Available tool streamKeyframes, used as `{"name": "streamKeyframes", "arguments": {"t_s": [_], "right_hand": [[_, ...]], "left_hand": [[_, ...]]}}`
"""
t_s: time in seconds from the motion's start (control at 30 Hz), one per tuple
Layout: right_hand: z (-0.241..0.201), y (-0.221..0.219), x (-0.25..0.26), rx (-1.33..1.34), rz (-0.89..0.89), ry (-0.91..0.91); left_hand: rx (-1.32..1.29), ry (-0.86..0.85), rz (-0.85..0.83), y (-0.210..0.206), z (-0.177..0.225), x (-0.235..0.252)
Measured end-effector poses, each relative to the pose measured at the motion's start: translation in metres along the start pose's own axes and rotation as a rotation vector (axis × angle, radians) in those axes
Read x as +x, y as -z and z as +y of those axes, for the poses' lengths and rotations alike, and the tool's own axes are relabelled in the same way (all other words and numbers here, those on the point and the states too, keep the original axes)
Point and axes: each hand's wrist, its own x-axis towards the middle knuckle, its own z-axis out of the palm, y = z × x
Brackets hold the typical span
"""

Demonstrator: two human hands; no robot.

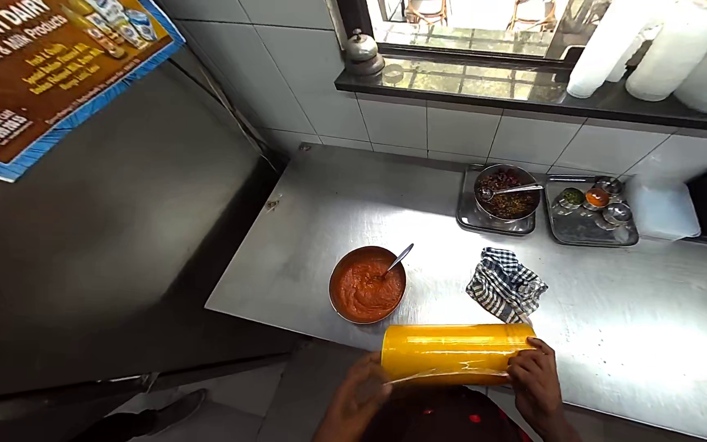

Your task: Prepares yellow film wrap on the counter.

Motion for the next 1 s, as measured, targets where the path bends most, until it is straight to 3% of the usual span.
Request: {"name": "streamKeyframes", "arguments": {"t_s": [0.17,0.37,0.73,0.87,1.0], "right_hand": [[-0.029,-0.047,0.030,0.072,-0.045,0.069],[-0.045,-0.107,0.071,0.134,-0.074,0.133],[-0.052,-0.167,0.128,0.015,0.009,0.082],[-0.051,-0.165,0.151,0.008,-0.041,0.082],[-0.055,-0.153,0.173,0.052,-0.063,0.081]], "left_hand": [[-0.283,0.126,0.167,0.032,0.008,-0.025],[-0.256,0.167,0.292,0.074,0.021,-0.025],[-0.009,0.080,0.101,0.165,0.026,0.056],[0.388,0.057,0.041,0.186,0.057,0.073],[0.441,0.061,-0.152,0.202,0.103,0.078]]}}
